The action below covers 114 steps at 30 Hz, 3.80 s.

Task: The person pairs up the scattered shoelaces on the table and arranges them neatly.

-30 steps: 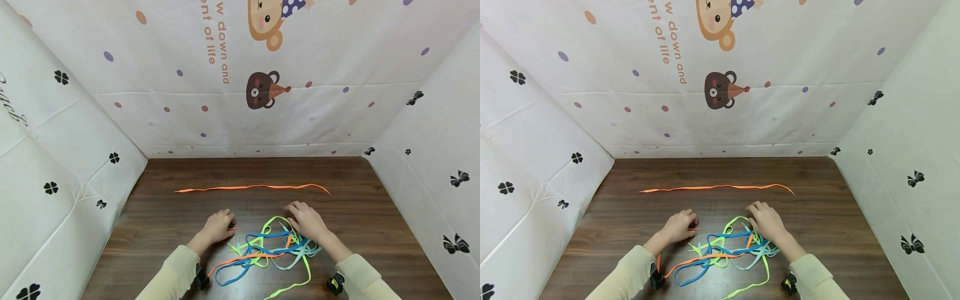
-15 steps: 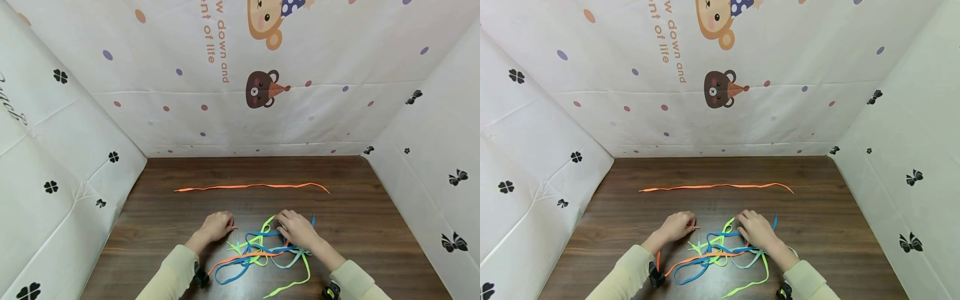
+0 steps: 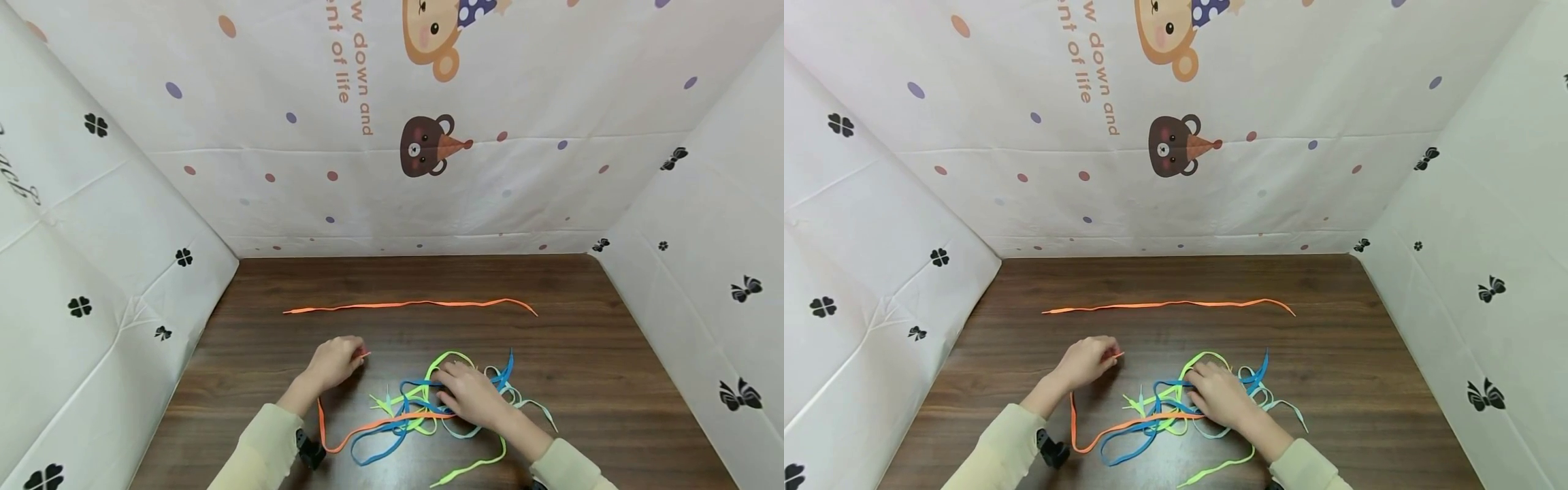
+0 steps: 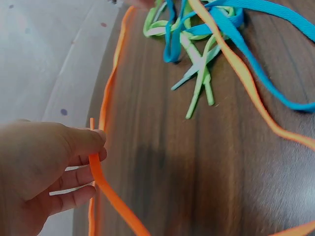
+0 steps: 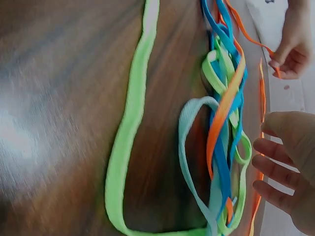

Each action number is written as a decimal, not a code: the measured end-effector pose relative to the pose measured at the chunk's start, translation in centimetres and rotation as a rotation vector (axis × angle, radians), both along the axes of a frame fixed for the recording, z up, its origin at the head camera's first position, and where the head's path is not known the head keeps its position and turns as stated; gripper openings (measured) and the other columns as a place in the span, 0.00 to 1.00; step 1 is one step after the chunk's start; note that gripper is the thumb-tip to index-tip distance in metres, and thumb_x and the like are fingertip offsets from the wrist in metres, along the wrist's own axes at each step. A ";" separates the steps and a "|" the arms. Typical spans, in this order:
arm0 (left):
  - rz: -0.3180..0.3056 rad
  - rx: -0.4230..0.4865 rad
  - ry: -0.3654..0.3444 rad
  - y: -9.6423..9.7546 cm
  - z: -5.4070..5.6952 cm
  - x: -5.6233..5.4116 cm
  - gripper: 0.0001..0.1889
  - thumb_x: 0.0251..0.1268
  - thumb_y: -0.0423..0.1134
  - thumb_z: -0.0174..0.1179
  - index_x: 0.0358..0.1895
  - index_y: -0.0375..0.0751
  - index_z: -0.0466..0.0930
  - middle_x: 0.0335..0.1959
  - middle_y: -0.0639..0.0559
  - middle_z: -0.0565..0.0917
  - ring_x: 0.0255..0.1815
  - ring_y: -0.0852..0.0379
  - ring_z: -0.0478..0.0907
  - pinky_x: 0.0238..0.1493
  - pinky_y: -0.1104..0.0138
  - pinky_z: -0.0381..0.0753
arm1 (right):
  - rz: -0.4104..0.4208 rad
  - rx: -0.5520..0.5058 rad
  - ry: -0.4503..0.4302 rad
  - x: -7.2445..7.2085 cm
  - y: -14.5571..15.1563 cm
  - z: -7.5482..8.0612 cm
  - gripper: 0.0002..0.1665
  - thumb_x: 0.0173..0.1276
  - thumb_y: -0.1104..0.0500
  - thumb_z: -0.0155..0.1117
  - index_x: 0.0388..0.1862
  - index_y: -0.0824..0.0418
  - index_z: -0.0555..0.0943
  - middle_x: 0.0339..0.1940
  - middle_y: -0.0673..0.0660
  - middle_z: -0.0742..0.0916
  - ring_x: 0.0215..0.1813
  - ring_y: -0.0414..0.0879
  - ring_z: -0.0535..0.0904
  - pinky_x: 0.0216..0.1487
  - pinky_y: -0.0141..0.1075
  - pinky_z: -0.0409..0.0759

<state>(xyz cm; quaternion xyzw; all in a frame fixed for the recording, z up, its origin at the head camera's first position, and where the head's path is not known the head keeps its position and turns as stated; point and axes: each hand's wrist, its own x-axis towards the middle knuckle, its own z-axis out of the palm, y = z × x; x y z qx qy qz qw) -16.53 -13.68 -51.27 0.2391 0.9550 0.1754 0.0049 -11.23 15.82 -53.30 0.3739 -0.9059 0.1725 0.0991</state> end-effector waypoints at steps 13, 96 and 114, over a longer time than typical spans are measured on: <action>0.091 0.018 0.083 -4.4 2.1 1.0 0.07 0.50 0.36 0.68 0.28 0.49 0.78 0.24 0.61 0.77 0.20 0.66 0.70 0.20 0.72 0.68 | 0.062 0.040 -0.090 1.6 -1.9 -0.7 0.10 0.60 0.53 0.65 0.40 0.52 0.81 0.34 0.45 0.77 0.34 0.37 0.71 0.36 0.32 0.74; 0.435 0.038 0.125 -14.9 0.8 0.5 0.02 0.59 0.32 0.58 0.30 0.40 0.80 0.28 0.51 0.80 0.25 0.53 0.78 0.20 0.58 0.72 | -0.394 0.006 -0.162 -3.5 8.2 1.3 0.06 0.55 0.65 0.67 0.30 0.57 0.80 0.25 0.47 0.77 0.23 0.36 0.67 0.23 0.30 0.68; 0.518 0.031 0.129 -15.8 0.8 0.3 0.03 0.60 0.36 0.59 0.33 0.41 0.80 0.30 0.46 0.81 0.21 0.49 0.77 0.14 0.60 0.68 | -0.357 0.040 -0.103 -3.8 10.1 1.2 0.06 0.53 0.67 0.67 0.28 0.59 0.78 0.23 0.48 0.75 0.23 0.36 0.66 0.22 0.31 0.67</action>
